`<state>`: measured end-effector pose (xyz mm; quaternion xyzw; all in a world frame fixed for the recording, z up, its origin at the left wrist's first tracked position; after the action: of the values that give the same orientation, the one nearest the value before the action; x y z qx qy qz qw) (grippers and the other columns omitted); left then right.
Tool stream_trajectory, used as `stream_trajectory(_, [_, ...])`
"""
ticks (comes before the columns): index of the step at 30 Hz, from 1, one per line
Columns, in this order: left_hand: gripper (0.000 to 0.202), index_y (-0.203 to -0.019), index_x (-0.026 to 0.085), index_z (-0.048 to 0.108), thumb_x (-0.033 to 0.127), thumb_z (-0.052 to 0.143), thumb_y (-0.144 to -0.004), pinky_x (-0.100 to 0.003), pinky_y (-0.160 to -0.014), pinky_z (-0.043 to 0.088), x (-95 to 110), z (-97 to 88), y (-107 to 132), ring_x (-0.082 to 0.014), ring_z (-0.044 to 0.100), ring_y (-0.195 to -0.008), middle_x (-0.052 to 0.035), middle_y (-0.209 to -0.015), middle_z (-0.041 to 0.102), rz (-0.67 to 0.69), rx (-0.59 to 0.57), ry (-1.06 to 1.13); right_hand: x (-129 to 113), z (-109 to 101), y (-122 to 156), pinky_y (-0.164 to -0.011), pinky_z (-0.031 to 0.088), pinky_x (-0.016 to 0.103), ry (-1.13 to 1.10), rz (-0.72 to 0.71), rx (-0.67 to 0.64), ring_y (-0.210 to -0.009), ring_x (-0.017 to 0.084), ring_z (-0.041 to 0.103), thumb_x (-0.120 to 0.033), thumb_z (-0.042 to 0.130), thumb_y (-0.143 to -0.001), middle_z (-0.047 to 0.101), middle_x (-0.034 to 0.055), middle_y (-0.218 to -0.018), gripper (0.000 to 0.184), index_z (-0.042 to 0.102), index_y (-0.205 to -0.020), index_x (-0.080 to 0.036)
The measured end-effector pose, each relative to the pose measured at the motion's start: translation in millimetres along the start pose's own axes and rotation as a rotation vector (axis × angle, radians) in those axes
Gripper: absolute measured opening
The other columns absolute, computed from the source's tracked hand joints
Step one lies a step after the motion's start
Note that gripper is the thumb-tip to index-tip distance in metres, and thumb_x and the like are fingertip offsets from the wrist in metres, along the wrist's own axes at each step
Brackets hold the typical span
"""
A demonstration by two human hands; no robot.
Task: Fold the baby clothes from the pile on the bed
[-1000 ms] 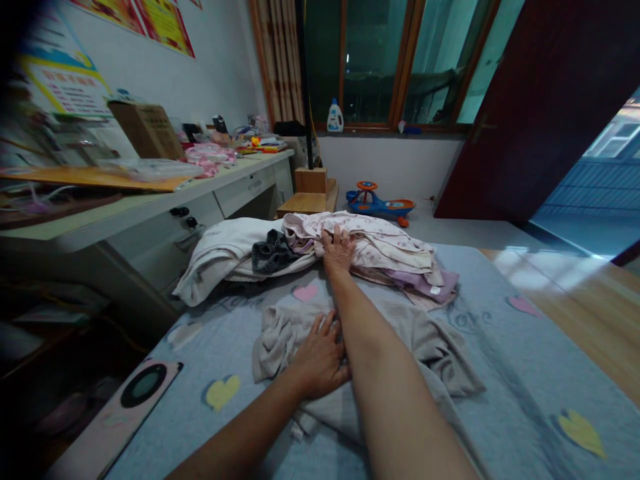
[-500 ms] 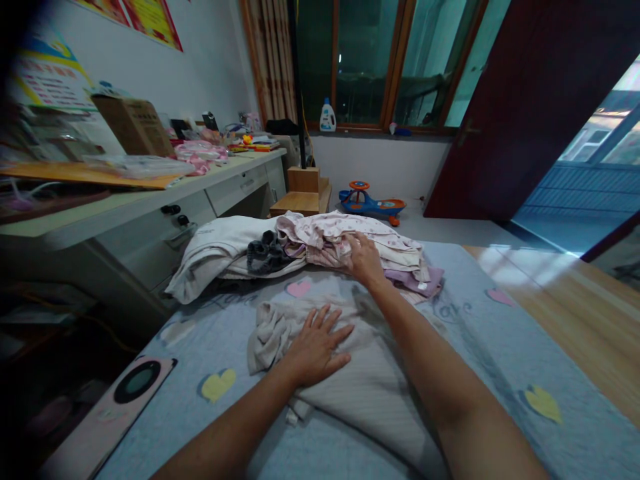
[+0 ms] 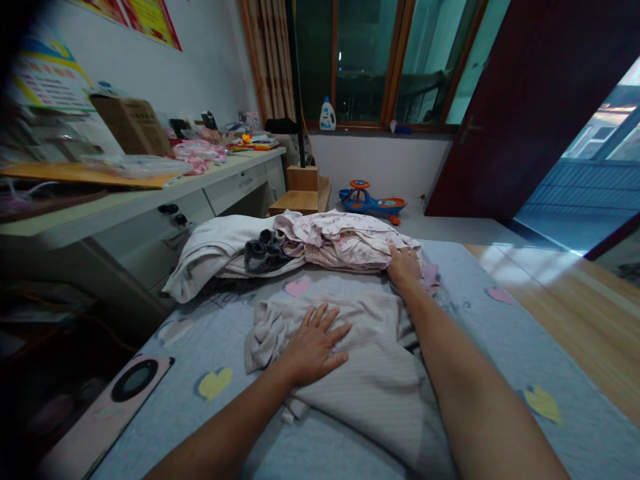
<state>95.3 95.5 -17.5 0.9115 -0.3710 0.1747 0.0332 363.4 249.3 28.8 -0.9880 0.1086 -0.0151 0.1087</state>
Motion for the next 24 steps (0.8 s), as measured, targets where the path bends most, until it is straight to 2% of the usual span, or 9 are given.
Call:
stream_trajectory(3, [0.064,-0.15,0.037,0.042,0.069,0.04,-0.094,-0.062,-0.121,0.011,0.3,-0.5,-0.3,-0.037,0.013,-0.153,-0.006,-0.164,0.027,0.001,0.002,-0.007,3.3,-13.9,-12.1,-0.093,0.041,0.04,-0.055,0.068,0.133,-0.119,0.03,0.045,-0.022,0.04,-0.098,0.055,0.0181,-0.131,0.044,0.053,-0.14,-0.021])
stream_trajectory(6, [0.064,-0.149,0.037,0.042,0.069,0.04,-0.094,-0.062,-0.121,0.011,0.2,0.0,-0.5,-0.0369,0.013,-0.153,-0.0058,-0.164,0.027,-0.001,-0.003,-0.009,-0.4,-12.1,-13.6,-0.095,0.039,0.04,-0.053,0.101,0.201,-0.122,0.031,0.042,-0.018,0.038,-0.097,0.048,0.0189,-0.139,0.047,0.049,-0.143,-0.02])
stream_trajectory(9, [0.064,-0.15,0.037,0.042,0.068,0.04,-0.094,-0.062,-0.121,0.011,-0.3,0.1,-0.2,-0.0366,0.012,-0.153,-0.006,-0.165,0.027,-0.004,-0.005,-0.003,-4.7,3.8,-7.9,-0.099,0.038,0.046,-0.042,0.11,0.153,-0.128,0.035,0.04,-0.023,0.042,-0.095,0.044,0.0224,-0.143,0.054,0.04,-0.148,-0.015])
stream_trajectory(12, [0.063,-0.15,0.038,0.042,0.068,0.042,-0.094,-0.062,-0.121,0.011,-0.9,-0.7,0.7,-0.0361,0.013,-0.153,-0.0055,-0.164,0.027,-0.003,0.002,0.003,-4.1,15.7,-1.1,-0.104,0.035,0.054,-0.033,0.069,0.004,-0.138,0.041,0.032,-0.036,0.055,-0.088,0.035,0.0244,-0.151,0.075,0.027,-0.154,-0.013])
stream_trajectory(15, [0.06,-0.148,0.038,0.044,0.064,0.044,-0.094,-0.061,-0.121,0.013,-0.9,-1.4,1.0,-0.0353,0.015,-0.153,-0.0047,-0.164,0.029,0.0,0.01,0.003,2.8,2.3,9.2,-0.106,0.033,0.058,-0.026,0.017,-0.025,-0.142,0.042,0.028,-0.043,0.065,-0.079,0.027,0.0226,-0.158,0.094,0.019,-0.157,-0.016])
stream_trajectory(16, [0.058,-0.146,0.037,0.046,0.062,0.046,-0.095,-0.061,-0.121,0.013,-0.5,-1.7,0.9,-0.0349,0.016,-0.152,-0.0048,-0.163,0.031,0.001,0.015,0.0,5.1,-5.6,14.6,-0.106,0.034,0.056,-0.032,-0.008,-0.006,-0.141,0.041,0.031,-0.042,0.065,-0.08,0.029,0.0223,-0.158,0.092,0.022,-0.156,-0.016])
stream_trajectory(18, [0.054,-0.143,0.034,0.05,0.057,0.05,-0.094,-0.059,-0.121,0.016,0.4,-3.8,0.7,-0.0338,0.019,-0.151,-0.0056,-0.161,0.035,0.002,0.03,-0.006,7.7,-15.8,29.7,-0.103,0.039,0.048,-0.071,-0.075,-0.019,-0.133,0.037,0.044,-0.041,0.061,-0.084,0.044,0.0222,-0.149,0.076,0.036,-0.151,-0.013])
stream_trajectory(21, [0.046,-0.137,0.028,0.055,0.048,0.052,-0.096,-0.054,-0.121,0.021,-1.5,-13.1,2.3,-0.0303,0.03,-0.148,-0.0078,-0.155,0.044,-0.015,0.057,-0.03,8.9,-9.4,62.2,-0.09,0.046,0.035,-0.148,-0.184,-0.207,-0.11,0.029,0.063,-0.04,0.056,-0.09,0.066,0.0167,-0.124,0.05,0.058,-0.133,-0.015])
stream_trajectory(24, [0.039,-0.135,0.025,0.055,0.036,0.046,-0.099,-0.056,-0.119,0.022,-19.4,-35.4,9.9,-0.0288,0.039,-0.142,-0.0109,-0.15,0.049,-0.144,0.115,-0.138,14.5,0.1,94.0,-0.083,0.045,0.031,-0.141,-0.227,-0.344,-0.102,0.027,0.066,-0.041,0.059,-0.089,0.07,0.0152,-0.117,0.044,0.066,-0.123,-0.014])
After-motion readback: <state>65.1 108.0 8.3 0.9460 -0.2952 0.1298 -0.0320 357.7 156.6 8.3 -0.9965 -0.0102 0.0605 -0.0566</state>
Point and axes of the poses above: each hand's wrist, its own y-axis away from the middle knuckle, its own z-axis out of the palm, x = y × z, the point moved 7 cm from there along -y, towards the middle knuckle
